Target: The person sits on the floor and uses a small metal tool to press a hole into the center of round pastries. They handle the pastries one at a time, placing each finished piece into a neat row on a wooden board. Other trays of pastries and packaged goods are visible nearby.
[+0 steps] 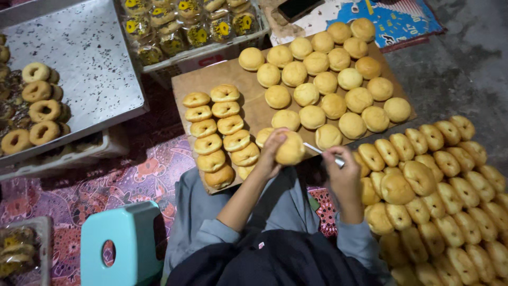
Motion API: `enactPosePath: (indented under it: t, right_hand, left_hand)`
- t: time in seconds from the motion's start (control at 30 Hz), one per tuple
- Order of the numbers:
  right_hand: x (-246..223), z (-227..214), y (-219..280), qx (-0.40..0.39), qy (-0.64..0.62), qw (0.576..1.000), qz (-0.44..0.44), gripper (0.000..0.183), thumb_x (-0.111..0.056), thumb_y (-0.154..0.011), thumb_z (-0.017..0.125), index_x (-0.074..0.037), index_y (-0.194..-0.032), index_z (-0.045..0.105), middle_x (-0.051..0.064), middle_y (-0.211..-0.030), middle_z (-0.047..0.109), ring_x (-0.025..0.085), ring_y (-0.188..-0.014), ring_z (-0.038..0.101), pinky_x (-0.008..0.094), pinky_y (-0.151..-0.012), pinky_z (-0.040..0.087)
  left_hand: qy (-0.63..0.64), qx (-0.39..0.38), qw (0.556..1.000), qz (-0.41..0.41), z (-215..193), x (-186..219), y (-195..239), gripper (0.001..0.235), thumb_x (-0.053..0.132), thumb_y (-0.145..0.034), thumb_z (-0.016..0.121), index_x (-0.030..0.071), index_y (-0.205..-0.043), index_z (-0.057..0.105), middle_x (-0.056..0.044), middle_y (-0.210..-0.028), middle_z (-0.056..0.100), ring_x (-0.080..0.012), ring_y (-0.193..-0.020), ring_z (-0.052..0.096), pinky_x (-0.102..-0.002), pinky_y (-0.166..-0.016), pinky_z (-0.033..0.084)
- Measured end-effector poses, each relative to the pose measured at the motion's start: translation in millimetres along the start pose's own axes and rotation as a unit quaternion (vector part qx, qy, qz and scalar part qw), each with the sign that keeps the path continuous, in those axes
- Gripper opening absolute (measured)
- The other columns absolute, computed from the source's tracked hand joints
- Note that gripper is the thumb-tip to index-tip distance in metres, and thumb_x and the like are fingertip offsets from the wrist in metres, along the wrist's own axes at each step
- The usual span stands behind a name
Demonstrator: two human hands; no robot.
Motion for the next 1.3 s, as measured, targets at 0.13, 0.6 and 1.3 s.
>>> enactPosePath:
  t: [0.13, 0.6, 1.3]
  right_hand:
    - [-33, 28, 19, 0.000, 0.060, 0.991, -0.118, 0.013, -0.016, -0.098, 0.074, -0.004, -0.100, 0.070, 0.005, -0.081, 0.069, 0.013, -0.069, 0.062, 0.029, -0.061, 0.050]
    - [-23, 105, 23, -0.068, 0.087, 0.966, -0.236, 0.018, -0.017, -0.101, 0.065, -0.003, -0.091, 0.070, 0.013, -0.074, 0.070, 0.025, -0.065, 0.071, 0.035, -0.059, 0.053]
    - [28, 125, -13, -0.087, 0.075, 0.963, -0.244, 0.012, -0.009, -0.095, 0.069, -0.001, -0.088, 0.072, 0.015, -0.071, 0.067, 0.025, -0.058, 0.068, 0.035, -0.055, 0.051]
  left_hand:
    - [0.065, 0.042, 0.996, 0.049, -15, 32, 24, 0.035, 0.025, -0.097, 0.069, 0.004, -0.123, 0.056, -0.019, -0.107, 0.070, -0.0312, -0.097, 0.073, -0.042, -0.082, 0.063]
    - [-0.214, 0.120, 0.966, 0.078, -24, 56, 66, 0.028, 0.012, -0.088, 0.080, -0.001, -0.113, 0.073, -0.009, -0.102, 0.075, -0.0142, -0.087, 0.070, -0.030, -0.078, 0.059]
    - [-0.042, 0.245, 0.967, 0.051, -64, -1, 53, 0.024, 0.009, -0.092, 0.074, -0.005, -0.111, 0.072, -0.012, -0.103, 0.075, -0.0179, -0.089, 0.073, -0.031, -0.080, 0.061]
Point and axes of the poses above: each hand's wrist, its own y-axis away from the middle knuckle, its own z-axis out of the palm, x = y × z, the point moved 8 cm from there along -y, towards the middle knuckle
